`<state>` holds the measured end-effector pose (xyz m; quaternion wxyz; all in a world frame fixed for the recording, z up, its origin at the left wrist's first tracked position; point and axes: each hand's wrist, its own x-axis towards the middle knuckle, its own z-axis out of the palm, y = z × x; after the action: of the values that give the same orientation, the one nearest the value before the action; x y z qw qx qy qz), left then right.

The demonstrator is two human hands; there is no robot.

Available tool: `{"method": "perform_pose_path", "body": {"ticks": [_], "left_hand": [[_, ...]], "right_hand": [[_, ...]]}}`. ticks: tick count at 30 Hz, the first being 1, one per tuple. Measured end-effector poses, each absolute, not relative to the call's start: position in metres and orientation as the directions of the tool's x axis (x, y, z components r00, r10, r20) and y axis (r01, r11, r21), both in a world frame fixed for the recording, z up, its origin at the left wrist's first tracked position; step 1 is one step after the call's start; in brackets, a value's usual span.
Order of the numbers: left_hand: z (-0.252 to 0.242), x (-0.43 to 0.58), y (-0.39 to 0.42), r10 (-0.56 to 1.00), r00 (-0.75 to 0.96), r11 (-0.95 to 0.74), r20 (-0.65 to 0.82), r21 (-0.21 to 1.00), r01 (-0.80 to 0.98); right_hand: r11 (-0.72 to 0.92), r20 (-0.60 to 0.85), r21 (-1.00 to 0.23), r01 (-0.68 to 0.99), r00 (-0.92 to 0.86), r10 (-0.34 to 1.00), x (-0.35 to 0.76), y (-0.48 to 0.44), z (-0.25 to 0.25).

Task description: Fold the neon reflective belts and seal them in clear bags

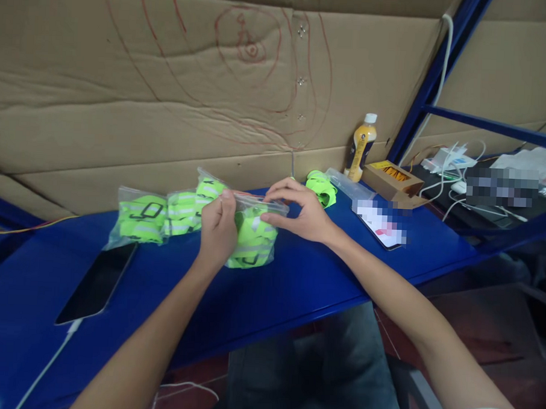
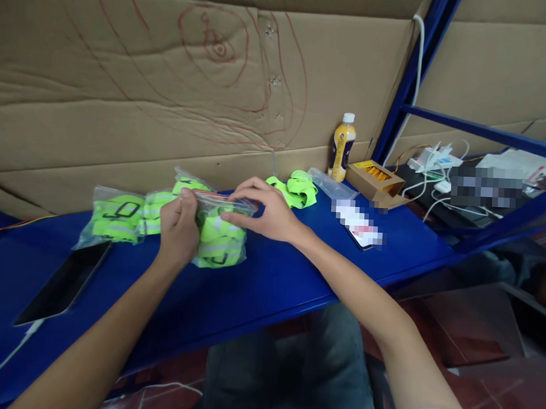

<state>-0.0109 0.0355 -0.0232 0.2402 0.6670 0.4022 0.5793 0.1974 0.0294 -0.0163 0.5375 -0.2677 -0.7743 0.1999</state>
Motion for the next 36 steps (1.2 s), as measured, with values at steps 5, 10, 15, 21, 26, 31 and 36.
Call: {"method": "perform_pose_path", "body": {"ticks": [5, 10, 15, 21, 26, 31, 36], "left_hand": [[-0.014, -0.005, 0.027, 0.793, 0.031, -0.590, 0.608, 0.756, 0.284], [-0.014, -0.008, 0.026, 0.780, 0.009, -0.600, 0.625, 0.745, 0.292], [-0.020, -0.009, 0.028, 0.783, -0.001, -0.592, 0.622, 0.746, 0.306], [-0.017, -0.003, 0.023, 0.749, -0.058, -0.613, 0.660, 0.723, 0.319], [-0.014, -0.001, 0.021, 0.704, -0.063, -0.642, 0.708, 0.672, 0.370], [-0.016, -0.002, 0.017, 0.622, 0.017, -0.714, 0.783, 0.559, 0.421], [-0.019, -0.006, 0.022, 0.649, 0.051, -0.700, 0.759, 0.570, 0.431]], "right_hand": [[0.714, 0.629, -0.693, 0.098, -0.403, 0.665, 0.189, 0.031, -0.026], [0.790, 0.742, -0.604, 0.109, -0.285, 0.607, 0.186, 0.028, -0.024], [0.774, 0.724, -0.612, 0.164, -0.277, 0.631, 0.188, 0.029, -0.022], [0.724, 0.651, -0.688, 0.051, -0.399, 0.646, 0.188, 0.033, -0.028], [0.746, 0.585, -0.645, 0.163, -0.523, 0.620, 0.184, 0.029, -0.020], [0.780, 0.526, -0.578, 0.242, -0.620, 0.582, 0.182, 0.030, -0.018], [0.761, 0.563, -0.620, 0.190, -0.567, 0.601, 0.179, 0.035, -0.036]]}}
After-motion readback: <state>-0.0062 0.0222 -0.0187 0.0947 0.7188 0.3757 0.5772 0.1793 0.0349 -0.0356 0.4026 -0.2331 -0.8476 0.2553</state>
